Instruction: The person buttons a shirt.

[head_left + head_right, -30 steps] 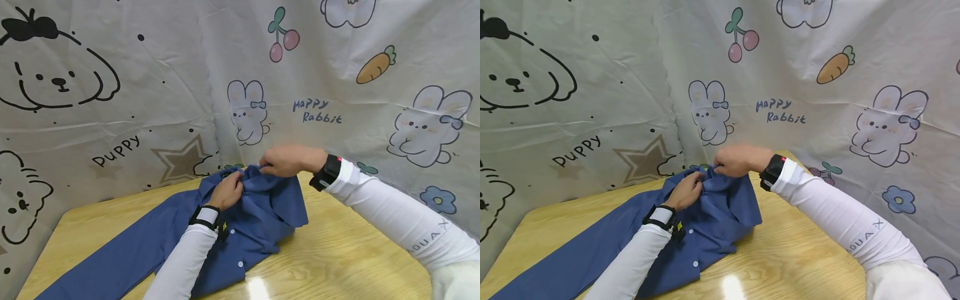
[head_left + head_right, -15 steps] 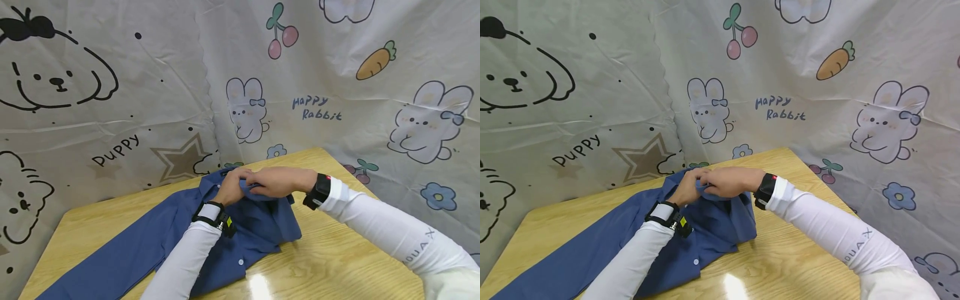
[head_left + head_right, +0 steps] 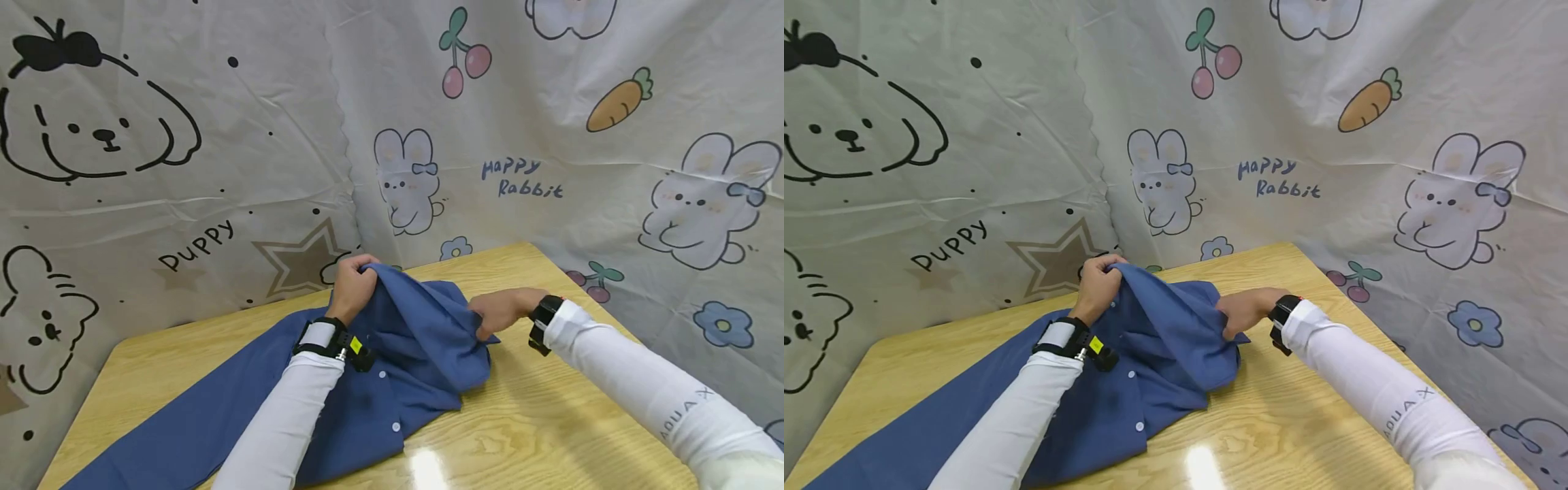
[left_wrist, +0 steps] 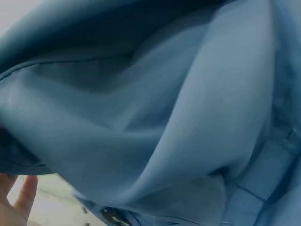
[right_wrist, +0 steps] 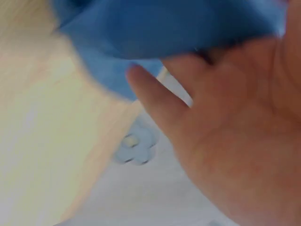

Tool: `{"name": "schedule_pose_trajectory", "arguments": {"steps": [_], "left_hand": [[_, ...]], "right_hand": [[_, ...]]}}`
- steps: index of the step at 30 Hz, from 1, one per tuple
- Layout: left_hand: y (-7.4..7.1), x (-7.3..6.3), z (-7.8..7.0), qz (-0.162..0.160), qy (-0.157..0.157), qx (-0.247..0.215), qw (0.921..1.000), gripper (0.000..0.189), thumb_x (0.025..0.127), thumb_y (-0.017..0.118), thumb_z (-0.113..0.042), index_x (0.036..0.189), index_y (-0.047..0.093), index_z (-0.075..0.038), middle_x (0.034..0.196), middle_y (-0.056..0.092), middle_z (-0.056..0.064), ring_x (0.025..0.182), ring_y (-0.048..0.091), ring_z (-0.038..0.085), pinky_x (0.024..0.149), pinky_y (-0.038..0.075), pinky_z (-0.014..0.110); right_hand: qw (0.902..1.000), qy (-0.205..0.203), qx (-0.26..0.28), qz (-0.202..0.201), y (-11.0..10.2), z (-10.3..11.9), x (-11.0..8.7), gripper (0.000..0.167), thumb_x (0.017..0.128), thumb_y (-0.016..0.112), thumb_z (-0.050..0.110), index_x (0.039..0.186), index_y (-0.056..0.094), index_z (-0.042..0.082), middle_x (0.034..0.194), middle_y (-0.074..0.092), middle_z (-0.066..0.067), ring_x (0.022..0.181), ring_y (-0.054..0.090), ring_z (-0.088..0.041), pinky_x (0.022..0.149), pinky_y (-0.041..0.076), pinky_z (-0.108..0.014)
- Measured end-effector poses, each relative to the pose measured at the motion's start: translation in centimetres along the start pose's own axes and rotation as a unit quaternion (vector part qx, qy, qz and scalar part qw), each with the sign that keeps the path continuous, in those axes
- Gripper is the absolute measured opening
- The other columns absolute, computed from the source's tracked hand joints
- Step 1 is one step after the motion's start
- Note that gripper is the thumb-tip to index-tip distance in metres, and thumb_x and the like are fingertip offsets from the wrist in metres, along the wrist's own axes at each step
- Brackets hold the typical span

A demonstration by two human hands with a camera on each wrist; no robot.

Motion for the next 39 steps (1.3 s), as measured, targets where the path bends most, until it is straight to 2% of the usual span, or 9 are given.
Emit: {"name": "schedule_pose_trajectory", "arguments": {"steps": [4, 9, 16, 19, 22, 25, 30, 35, 39], "left_hand": [[0.0, 1.0, -0.6, -0.023, 0.012, -0.01, 0.9996, 0.016, 0.082, 0.055, -0.006, 0.077, 0.07, -0.006, 0.078, 0.065, 0.006, 0.07, 0.056, 0.02, 0.064, 0.041, 0.031], [0.4, 2.1, -1.5, -0.029, 0.019, -0.015, 0.9993, 0.015, 0.085, 0.056, -0.01, 0.089, 0.07, -0.007, 0.089, 0.066, 0.006, 0.078, 0.057, 0.019, 0.071, 0.043, 0.031], [0.7, 3.9, -2.4, -0.047, 0.042, -0.026, 0.9976, 0.019, 0.088, 0.055, -0.01, 0.103, 0.065, -0.005, 0.093, 0.066, 0.007, 0.081, 0.058, 0.019, 0.074, 0.043, 0.031], [1.0, 4.4, -2.8, -0.046, 0.041, -0.045, 0.9971, 0.02, 0.089, 0.054, -0.008, 0.106, 0.063, -0.003, 0.096, 0.065, 0.008, 0.084, 0.057, 0.019, 0.075, 0.043, 0.03], [1.3, 4.8, -3.0, -0.063, 0.042, -0.049, 0.9959, 0.02, 0.089, 0.054, -0.007, 0.106, 0.063, -0.002, 0.093, 0.064, 0.009, 0.081, 0.056, 0.02, 0.073, 0.042, 0.03], [1.5, 5.1, -3.2, -0.089, 0.049, -0.04, 0.994, 0.019, 0.087, 0.054, -0.006, 0.102, 0.065, -0.003, 0.088, 0.064, 0.009, 0.079, 0.056, 0.019, 0.072, 0.041, 0.029], [1.8, 5.4, -3.2, -0.098, 0.054, -0.043, 0.9928, 0.018, 0.087, 0.056, -0.008, 0.101, 0.065, -0.003, 0.088, 0.065, 0.008, 0.078, 0.056, 0.017, 0.072, 0.041, 0.029], [2.5, 5.5, -3.2, -0.092, 0.044, -0.033, 0.9943, 0.016, 0.086, 0.06, -0.012, 0.1, 0.066, -0.005, 0.088, 0.066, 0.008, 0.078, 0.057, 0.018, 0.074, 0.042, 0.029], [3.5, 5.8, -3.2, -0.075, 0.031, -0.017, 0.9966, 0.017, 0.085, 0.064, -0.015, 0.099, 0.068, -0.006, 0.094, 0.068, 0.007, 0.085, 0.06, 0.018, 0.08, 0.044, 0.032]], "right_hand": [[0.9934, 0.016, -0.022, -0.111, -0.8, -3.1, -1.3, 0.022, 0.086, 0.05, 0.0, 0.069, 0.044, 0.013, 0.061, 0.032, 0.005, 0.052, 0.03, -0.009, 0.055, 0.029, -0.027], [0.9782, 0.023, -0.007, -0.206, -3.0, -4.5, -4.3, 0.018, 0.093, 0.045, 0.009, 0.076, 0.053, 0.011, 0.066, 0.043, 0.0, 0.057, 0.044, -0.015, 0.06, 0.037, -0.032], [0.9535, 0.01, 0.002, -0.301, -6.3, -3.9, -8.8, 0.022, 0.093, 0.061, 0.031, 0.087, 0.056, 0.011, 0.079, 0.053, -0.003, 0.071, 0.051, -0.019, 0.066, 0.038, -0.034], [0.9427, -0.006, -0.013, -0.333, -7.2, -3.5, -10.2, 0.018, 0.089, 0.067, 0.024, 0.095, 0.059, 0.01, 0.086, 0.057, -0.004, 0.077, 0.052, -0.02, 0.07, 0.038, -0.035], [0.9351, -0.007, -0.041, -0.352, -7.9, -2.9, -11.5, 0.019, 0.084, 0.067, 0.012, 0.101, 0.06, 0.007, 0.09, 0.059, -0.006, 0.079, 0.053, -0.021, 0.071, 0.04, -0.037], [0.9348, 0.008, -0.072, -0.348, -8.4, -2.1, -12.8, 0.026, 0.081, 0.063, 0.005, 0.106, 0.058, 0.005, 0.093, 0.058, -0.007, 0.08, 0.053, -0.022, 0.071, 0.041, -0.039], [0.931, 0.051, -0.098, -0.348, -9.1, -1.6, -15.3, 0.023, 0.086, 0.054, 0.003, 0.109, 0.057, 0.003, 0.094, 0.058, -0.007, 0.081, 0.054, -0.022, 0.071, 0.042, -0.039], [0.9158, 0.098, -0.134, -0.366, -9.6, -2.3, -17.8, 0.013, 0.09, 0.048, 0.002, 0.088, 0.059, 0.006, 0.074, 0.053, -0.005, 0.066, 0.049, -0.019, 0.062, 0.037, -0.036], [0.9148, 0.133, -0.132, -0.358, -9.6, -2.9, -19.5, 0.023, 0.093, 0.043, 0.003, 0.072, 0.05, 0.009, 0.061, 0.039, -0.001, 0.055, 0.041, -0.018, 0.058, 0.032, -0.032]]}}
Point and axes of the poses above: each hand's wrist, its own x-axis towards the middle knuckle, its own y-axis out of the palm, z = x × y, the point moved 1 cm from there along x, towards the middle knuckle
